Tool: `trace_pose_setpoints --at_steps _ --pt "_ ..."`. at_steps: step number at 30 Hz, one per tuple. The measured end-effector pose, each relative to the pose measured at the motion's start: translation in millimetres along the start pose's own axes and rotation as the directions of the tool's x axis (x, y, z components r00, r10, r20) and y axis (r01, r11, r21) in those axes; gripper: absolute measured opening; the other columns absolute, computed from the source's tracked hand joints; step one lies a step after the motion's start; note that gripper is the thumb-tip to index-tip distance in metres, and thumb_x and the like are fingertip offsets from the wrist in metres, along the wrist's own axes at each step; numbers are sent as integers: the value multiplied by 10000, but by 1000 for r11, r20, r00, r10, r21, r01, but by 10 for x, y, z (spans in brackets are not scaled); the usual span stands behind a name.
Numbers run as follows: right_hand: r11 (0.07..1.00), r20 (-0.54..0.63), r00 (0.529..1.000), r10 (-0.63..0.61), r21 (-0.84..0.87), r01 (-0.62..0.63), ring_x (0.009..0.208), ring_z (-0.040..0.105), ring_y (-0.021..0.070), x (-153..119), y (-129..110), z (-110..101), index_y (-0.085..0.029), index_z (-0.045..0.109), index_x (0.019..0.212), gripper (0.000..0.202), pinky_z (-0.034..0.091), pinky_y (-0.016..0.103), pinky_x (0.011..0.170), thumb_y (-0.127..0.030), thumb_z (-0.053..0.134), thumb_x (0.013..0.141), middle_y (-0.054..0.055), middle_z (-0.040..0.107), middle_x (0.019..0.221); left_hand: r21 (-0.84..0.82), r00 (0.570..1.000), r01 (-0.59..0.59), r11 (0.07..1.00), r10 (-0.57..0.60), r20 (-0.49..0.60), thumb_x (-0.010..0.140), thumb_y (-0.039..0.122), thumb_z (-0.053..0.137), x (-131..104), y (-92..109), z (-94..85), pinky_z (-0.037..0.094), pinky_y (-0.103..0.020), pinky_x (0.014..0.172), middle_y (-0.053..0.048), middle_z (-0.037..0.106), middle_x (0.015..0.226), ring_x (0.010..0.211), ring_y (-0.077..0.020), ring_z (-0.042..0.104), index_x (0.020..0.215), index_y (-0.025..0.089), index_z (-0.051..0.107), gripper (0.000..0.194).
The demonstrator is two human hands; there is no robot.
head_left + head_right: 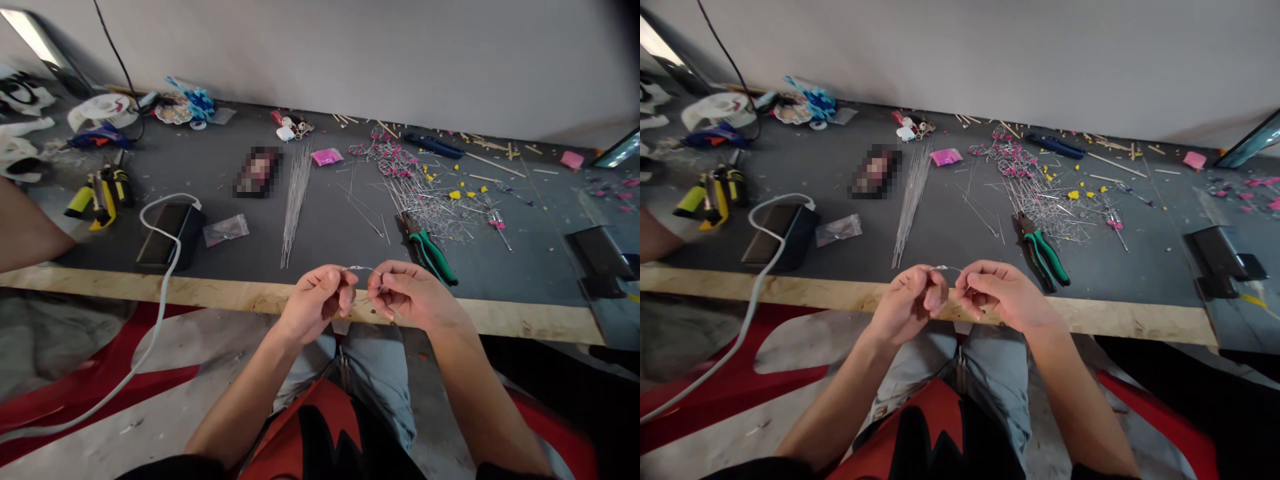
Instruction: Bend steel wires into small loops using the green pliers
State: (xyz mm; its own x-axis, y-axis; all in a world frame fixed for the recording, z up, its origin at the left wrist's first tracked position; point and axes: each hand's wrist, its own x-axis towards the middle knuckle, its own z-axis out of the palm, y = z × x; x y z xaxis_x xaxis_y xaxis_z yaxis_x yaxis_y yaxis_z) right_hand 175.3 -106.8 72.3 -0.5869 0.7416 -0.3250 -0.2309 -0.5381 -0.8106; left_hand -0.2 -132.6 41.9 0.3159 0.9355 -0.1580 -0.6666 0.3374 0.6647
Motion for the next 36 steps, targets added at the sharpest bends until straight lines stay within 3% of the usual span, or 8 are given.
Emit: trace_pose_setpoints --at_steps 4,8,18,32,36 --pt "999 64 997 33 -15 -32 522 534 79 -17 5 21 -159 636 769 257 401 201 430 -402 699 718 7 622 687 -147 981 166 975 -148 128 727 481 667 7 14 9 304 -160 369 53 335 385 391 -65 339 685 157 642 327" --pt "999 53 998 31 -44 -29 520 537 78 -24 -2 33 -166 633 774 253 421 203 437 -404 699 721 1 622 681 -194 974 205 959 -180 140 713 473 685 11 19 18 295 -146 361 63 246 382 395 -62 299 657 161 633 322" --pt "990 68 998 -15 -138 24 524 555 79 -48 24 0 -162 640 826 182 447 213 476 -342 613 819 -4 616 652 -177 967 228 957 -202 153 714 447 695 14 36 -24 315 -156 373 49 333 410 405 -57 367 740 183 706 266" --pt "986 82 996 -23 -163 36 524 568 76 -53 31 36 -155 637 832 172 459 210 489 -323 600 831 -5 616 671 -214 953 257 942 -210 218 742 421 675 -2 40 -62 349 -139 387 47 382 414 403 -51 402 784 178 719 250" --pt "987 16 998 -62 -149 64 531 563 74 -51 -7 16 -162 639 818 154 466 217 506 -313 609 826 -12 605 667 -150 962 244 958 -219 166 773 384 649 -3 35 -60 377 -160 411 6 530 542 466 -66 477 799 158 700 233"
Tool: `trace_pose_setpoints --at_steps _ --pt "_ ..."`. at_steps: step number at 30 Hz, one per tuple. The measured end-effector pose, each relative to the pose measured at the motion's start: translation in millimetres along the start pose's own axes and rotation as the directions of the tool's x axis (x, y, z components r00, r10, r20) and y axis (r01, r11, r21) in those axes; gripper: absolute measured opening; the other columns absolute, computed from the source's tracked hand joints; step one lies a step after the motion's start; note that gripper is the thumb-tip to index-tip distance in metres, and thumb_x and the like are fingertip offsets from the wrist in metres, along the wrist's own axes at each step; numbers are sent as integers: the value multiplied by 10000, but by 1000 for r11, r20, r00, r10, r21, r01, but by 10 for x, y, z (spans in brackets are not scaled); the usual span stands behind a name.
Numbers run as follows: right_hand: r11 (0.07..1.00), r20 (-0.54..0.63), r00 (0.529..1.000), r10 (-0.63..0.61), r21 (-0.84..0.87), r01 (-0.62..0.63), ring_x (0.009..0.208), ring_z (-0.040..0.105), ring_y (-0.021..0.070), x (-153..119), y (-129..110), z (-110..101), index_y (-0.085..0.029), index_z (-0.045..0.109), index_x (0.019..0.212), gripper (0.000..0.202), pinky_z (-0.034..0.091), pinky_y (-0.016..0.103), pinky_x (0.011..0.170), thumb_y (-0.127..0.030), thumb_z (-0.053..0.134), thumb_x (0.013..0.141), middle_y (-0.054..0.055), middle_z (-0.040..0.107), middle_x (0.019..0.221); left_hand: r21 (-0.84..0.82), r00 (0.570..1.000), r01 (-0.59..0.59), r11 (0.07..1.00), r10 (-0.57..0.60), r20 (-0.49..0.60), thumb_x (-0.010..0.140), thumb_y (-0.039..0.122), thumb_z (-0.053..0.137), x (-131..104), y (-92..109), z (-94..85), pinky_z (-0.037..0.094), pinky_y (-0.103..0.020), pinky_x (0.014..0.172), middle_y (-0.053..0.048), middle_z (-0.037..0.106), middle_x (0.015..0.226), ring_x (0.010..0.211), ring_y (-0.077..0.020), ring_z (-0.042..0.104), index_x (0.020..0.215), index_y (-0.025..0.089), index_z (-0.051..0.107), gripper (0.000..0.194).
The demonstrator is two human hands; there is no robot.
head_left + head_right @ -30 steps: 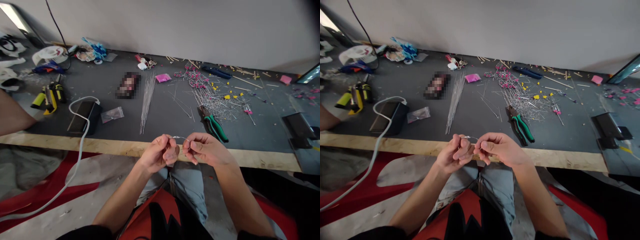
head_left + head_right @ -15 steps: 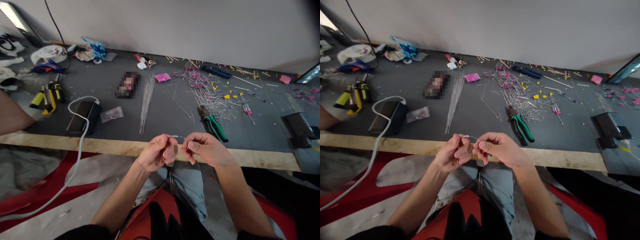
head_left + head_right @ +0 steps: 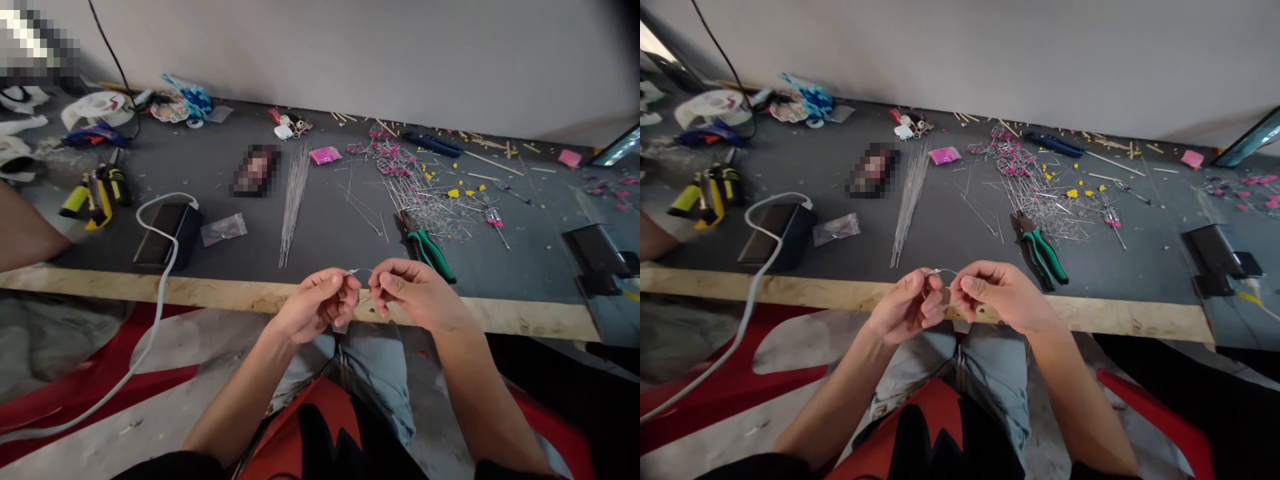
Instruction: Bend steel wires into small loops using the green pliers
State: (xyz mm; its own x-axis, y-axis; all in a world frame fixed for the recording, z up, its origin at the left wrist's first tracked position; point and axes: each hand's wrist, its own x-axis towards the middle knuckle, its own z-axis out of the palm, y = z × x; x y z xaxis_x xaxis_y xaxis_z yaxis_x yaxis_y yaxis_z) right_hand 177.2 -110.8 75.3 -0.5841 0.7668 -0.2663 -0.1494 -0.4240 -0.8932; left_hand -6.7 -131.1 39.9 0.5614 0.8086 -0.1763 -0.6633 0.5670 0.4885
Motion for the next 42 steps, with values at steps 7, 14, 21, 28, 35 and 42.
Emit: trace_pose_setpoints --at_steps 7,14,21,28,35,42 --pt "990 -143 990 14 -138 -34 529 531 73 3 -39 -64 -159 638 783 204 459 219 491 -362 640 787 -1 596 678 287 961 -47 957 122 -248 761 297 656 39 -21 35 384 -175 509 -22 604 710 564 -56 486 742 114 659 183" --pt "990 -170 985 -5 -143 -20 531 510 66 24 14 -104 -164 659 780 186 426 218 507 -349 644 786 -9 596 651 353 971 29 935 58 -233 772 339 652 63 -29 36 356 -169 434 -6 582 650 486 -44 471 706 111 646 238" --pt "999 -249 968 -40 -33 33 686 573 100 74 166 -106 -210 687 841 147 450 250 602 -329 673 756 10 653 796 222 950 -58 973 123 -288 766 312 657 99 -22 50 459 -176 485 -12 589 654 552 -72 540 740 107 661 207" --pt "999 -230 973 -33 -24 28 616 548 100 67 157 -102 -199 691 839 148 442 271 606 -328 655 774 -5 621 677 207 970 4 978 46 -237 806 288 611 85 -21 -21 462 -166 536 -45 607 745 613 -72 552 787 89 669 208" --pt "991 -248 969 6 -126 -38 595 523 99 64 157 -104 -200 682 838 176 423 276 621 -357 653 763 -14 604 661 226 985 33 974 8 -175 810 364 604 84 -39 -38 426 -171 531 -39 605 729 585 -72 535 804 109 653 260" --pt "989 -202 979 32 -134 -60 644 496 102 74 127 -73 -187 609 694 160 383 256 650 -320 588 781 -17 570 663 282 981 105 954 -54 -185 771 355 646 49 -31 -21 310 -163 458 7 501 594 514 -54 437 660 115 602 269"
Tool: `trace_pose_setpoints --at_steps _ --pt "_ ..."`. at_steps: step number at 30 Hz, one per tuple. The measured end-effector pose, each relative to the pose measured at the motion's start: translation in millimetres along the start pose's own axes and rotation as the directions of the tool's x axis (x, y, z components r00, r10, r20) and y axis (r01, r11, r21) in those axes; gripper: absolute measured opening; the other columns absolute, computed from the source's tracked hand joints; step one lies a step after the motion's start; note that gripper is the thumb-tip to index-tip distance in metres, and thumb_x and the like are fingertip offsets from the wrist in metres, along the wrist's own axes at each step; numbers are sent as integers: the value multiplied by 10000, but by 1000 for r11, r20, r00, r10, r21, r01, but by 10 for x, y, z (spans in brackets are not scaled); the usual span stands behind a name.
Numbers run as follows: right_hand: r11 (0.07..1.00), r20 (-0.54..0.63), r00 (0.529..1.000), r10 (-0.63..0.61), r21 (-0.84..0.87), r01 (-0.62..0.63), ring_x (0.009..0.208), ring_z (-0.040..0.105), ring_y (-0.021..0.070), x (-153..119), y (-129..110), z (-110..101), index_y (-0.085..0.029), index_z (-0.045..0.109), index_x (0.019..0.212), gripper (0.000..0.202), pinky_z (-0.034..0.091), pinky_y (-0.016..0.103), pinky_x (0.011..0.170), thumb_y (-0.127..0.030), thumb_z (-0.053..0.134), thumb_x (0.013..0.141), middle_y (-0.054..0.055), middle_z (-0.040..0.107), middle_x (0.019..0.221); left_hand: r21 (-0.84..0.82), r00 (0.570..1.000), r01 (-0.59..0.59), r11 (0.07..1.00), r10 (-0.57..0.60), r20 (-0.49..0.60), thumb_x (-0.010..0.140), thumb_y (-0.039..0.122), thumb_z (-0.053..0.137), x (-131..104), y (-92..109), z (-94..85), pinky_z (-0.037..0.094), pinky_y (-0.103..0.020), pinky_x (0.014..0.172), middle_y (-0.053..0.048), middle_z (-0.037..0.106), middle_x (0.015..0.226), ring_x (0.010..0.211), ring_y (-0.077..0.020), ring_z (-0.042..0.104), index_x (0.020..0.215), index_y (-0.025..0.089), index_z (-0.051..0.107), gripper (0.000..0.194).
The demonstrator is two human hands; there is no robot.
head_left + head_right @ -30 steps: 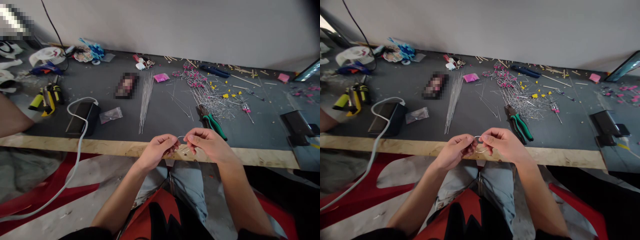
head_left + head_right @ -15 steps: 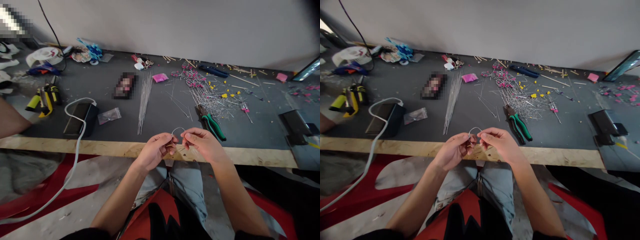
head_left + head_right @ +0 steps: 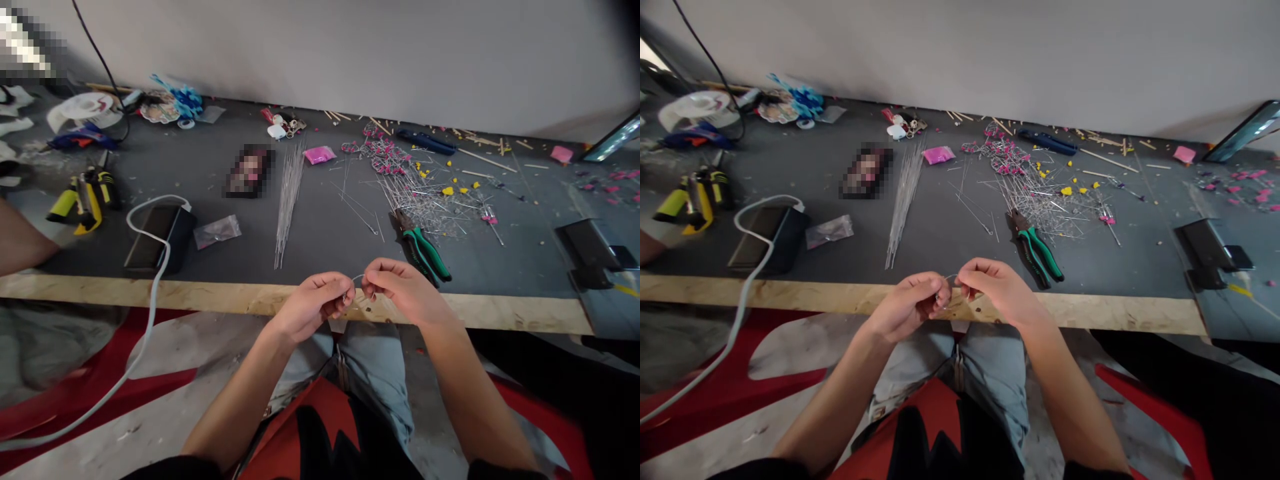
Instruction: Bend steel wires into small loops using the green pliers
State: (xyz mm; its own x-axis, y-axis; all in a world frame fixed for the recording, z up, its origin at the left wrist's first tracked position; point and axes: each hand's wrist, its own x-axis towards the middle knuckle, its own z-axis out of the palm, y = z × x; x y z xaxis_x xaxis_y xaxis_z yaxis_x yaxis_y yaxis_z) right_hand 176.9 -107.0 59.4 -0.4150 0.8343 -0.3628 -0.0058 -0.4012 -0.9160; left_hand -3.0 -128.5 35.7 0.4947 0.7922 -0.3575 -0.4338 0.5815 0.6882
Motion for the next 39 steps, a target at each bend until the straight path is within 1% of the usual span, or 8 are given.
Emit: trace_pose_setpoints --at_steps 5,9,12,16,23,30,35,39 --pt "988 105 988 112 -120 -100 583 408 90 -19 -17 -38 -177 574 656 157 333 226 557 -305 588 746 -33 472 608 205 1000 5 979 -11 28 771 351 641 -50 43 -42 295 -177 491 1 502 600 528 -54 396 645 117 630 266" --pt "955 165 966 200 -253 -154 548 404 89 -50 -54 -74 -179 609 728 177 312 219 503 -354 589 740 -29 492 611 419 993 -78 905 30 118 781 351 623 -80 119 -62 317 -204 529 -12 516 627 565 -79 402 668 126 661 255" --pt "947 233 948 219 -285 -149 539 406 82 -55 -75 -95 -173 626 747 180 313 215 500 -348 585 749 -27 512 622 521 984 -139 842 58 169 793 339 609 -95 170 -60 346 -217 583 -31 558 688 628 -100 453 700 130 681 240" --pt "948 279 925 257 -260 -185 523 410 70 -44 -65 -116 -161 640 753 148 323 207 502 -289 566 759 -30 521 603 543 981 -166 823 81 178 789 328 619 -107 194 -78 354 -219 598 -28 563 687 636 -103 466 696 134 687 226" --pt "935 389 856 340 -241 -261 511 481 53 -39 -97 -102 -135 621 699 97 392 182 469 -223 581 708 19 646 721 594 965 -147 791 -16 260 802 376 599 -108 189 -117 405 -224 613 -39 589 724 641 -107 513 749 151 703 253" --pt "922 437 814 383 -235 -308 552 557 72 -50 -195 -60 -122 653 746 117 470 180 460 -136 569 666 23 648 722 632 939 -151 760 -91 332 805 380 593 -99 233 -103 420 -232 650 -47 606 737 689 -122 520 774 150 707 258" --pt "912 485 773 408 -242 -330 562 584 73 -47 -195 -76 -114 666 765 118 505 188 492 -124 591 674 25 660 728 646 910 -150 748 -151 387 813 375 579 -89 270 -79 408 -220 625 -41 586 713 664 -115 498 765 141 705 270" --pt "914 519 752 406 -224 -338 548 591 63 -54 -199 -86 -113 667 756 105 511 178 501 -106 584 693 9 660 715 638 899 -142 757 -171 403 812 372 581 -84 285 -70 401 -220 628 -37 574 712 659 -111 487 770 134 703 271"
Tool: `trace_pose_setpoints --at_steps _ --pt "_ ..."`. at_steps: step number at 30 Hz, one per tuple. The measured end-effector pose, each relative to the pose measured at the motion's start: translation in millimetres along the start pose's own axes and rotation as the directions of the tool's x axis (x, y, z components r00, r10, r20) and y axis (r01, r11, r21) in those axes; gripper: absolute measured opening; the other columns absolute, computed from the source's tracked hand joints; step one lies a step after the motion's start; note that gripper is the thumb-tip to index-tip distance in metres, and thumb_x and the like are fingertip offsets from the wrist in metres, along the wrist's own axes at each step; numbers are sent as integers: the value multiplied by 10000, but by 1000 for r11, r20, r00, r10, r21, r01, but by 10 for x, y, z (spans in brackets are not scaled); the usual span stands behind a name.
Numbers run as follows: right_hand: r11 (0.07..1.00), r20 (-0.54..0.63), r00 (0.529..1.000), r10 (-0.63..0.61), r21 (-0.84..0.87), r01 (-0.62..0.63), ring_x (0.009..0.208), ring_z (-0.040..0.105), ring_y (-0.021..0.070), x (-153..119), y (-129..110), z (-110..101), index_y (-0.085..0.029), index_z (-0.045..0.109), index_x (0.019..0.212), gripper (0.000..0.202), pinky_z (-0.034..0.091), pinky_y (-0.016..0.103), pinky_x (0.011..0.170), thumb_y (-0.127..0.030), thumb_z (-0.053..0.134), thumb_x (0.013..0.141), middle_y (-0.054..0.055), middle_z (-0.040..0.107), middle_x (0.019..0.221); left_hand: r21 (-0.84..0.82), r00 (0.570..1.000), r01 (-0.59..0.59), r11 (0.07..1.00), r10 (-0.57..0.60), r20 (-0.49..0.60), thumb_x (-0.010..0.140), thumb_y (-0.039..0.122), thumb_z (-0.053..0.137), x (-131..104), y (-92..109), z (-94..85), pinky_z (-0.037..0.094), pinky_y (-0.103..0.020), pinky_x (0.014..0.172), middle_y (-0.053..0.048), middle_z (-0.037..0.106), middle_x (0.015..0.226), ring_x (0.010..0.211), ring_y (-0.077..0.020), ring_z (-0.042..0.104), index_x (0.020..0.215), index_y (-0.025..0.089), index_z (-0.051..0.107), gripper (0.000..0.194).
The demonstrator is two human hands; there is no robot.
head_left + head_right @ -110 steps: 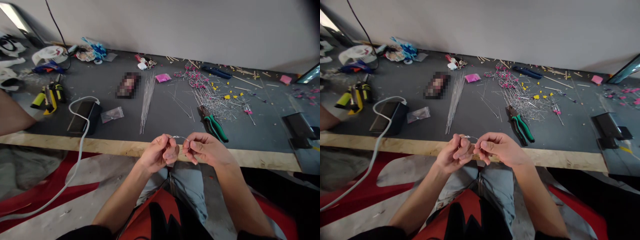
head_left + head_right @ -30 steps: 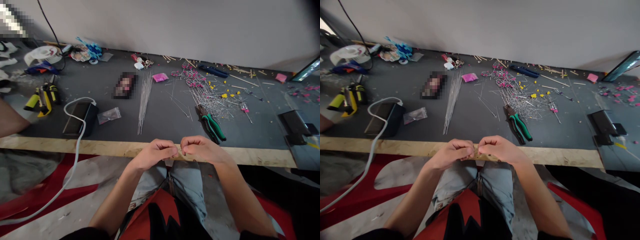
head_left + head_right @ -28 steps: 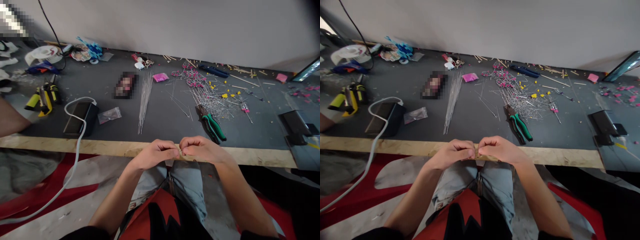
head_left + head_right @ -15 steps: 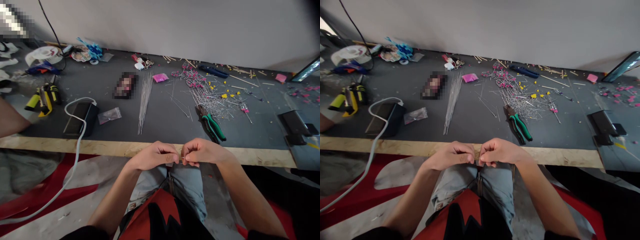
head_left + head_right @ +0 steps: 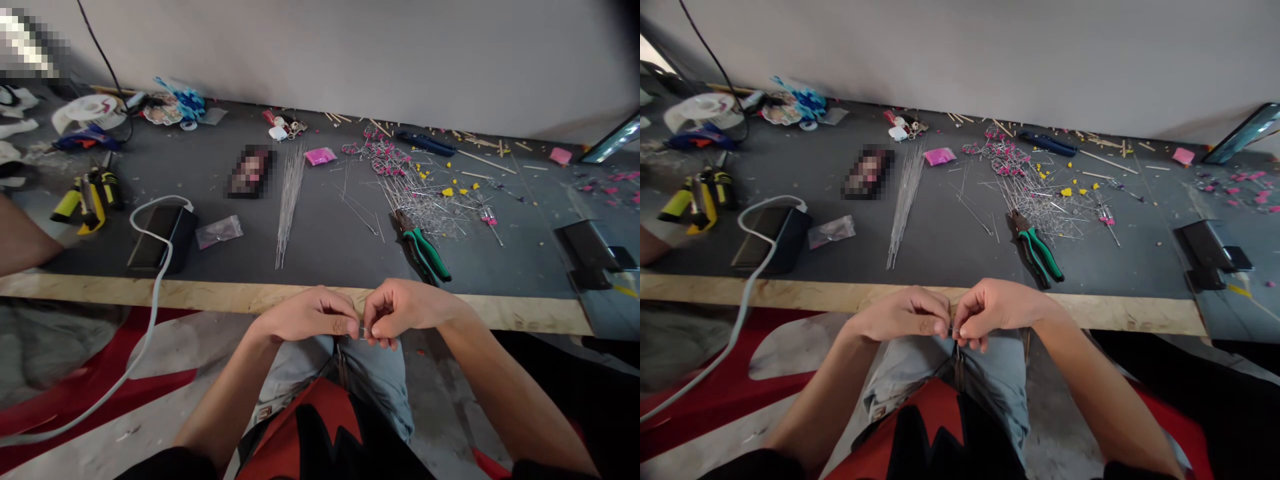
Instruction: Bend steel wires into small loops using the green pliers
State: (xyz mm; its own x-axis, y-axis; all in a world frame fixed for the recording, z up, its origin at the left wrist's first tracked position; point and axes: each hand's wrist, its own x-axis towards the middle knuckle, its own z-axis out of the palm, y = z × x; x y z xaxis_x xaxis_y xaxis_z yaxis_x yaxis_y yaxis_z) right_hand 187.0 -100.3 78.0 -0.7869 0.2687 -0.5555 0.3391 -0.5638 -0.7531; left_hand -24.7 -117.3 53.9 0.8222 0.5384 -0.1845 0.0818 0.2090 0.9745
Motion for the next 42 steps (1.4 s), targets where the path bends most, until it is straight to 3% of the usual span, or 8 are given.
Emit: trace_pose_setpoints --at_steps 10,26,29,31,36,39,42 --pt "998 53 999 1 65 -5 581 611 78 -12 -19 25 -105 664 771 83 519 185 533 -148 624 711 16 662 701 -27 999 -22 999 23 33 812 381 579 -9 29 -19 403 -234 651 -53 597 727 680 -125 510 747 136 702 282" --pt "996 -64 997 -30 -88 25 535 548 54 -48 -106 119 -144 647 756 108 452 166 472 -122 563 692 -16 628 669 -76 1000 5 997 -5 -7 793 373 607 -39 21 -22 400 -238 630 -53 585 707 677 -123 492 711 135 699 268" --pt "996 -95 994 -57 -68 51 522 536 56 -46 -96 100 -145 645 752 91 426 164 448 -134 571 701 -9 634 669 -177 997 20 984 -33 -71 770 357 642 -28 1 9 365 -213 540 -37 551 648 591 -93 441 700 125 690 248" --pt "995 -162 982 -99 -27 96 511 521 56 -44 -97 77 -147 639 753 73 391 162 423 -166 575 725 -3 634 665 -298 983 -3 955 -52 -175 753 361 663 -5 -19 33 332 -197 476 -23 523 611 531 -72 407 694 113 677 256" --pt "956 -363 893 -267 14 292 517 489 41 -29 -99 21 -150 645 777 87 376 172 459 -199 573 773 6 632 711 -561 895 -173 809 -109 -433 733 351 693 80 -56 69 344 -157 423 -3 533 619 480 -45 446 695 112 646 247" --pt "929 -412 853 -321 39 369 528 504 49 -6 -74 5 -164 647 785 79 397 183 472 -213 584 782 -1 623 713 -596 878 -246 764 -85 -471 754 321 681 104 -64 76 377 -149 434 0 551 630 486 -42 476 728 118 656 206" --pt "911 -441 832 -337 71 407 533 521 62 18 -42 5 -172 649 782 73 416 196 470 -228 601 783 -5 614 696 -625 894 -252 739 -68 -442 763 316 675 105 -68 89 399 -144 444 -6 568 645 511 -46 502 727 118 652 203"
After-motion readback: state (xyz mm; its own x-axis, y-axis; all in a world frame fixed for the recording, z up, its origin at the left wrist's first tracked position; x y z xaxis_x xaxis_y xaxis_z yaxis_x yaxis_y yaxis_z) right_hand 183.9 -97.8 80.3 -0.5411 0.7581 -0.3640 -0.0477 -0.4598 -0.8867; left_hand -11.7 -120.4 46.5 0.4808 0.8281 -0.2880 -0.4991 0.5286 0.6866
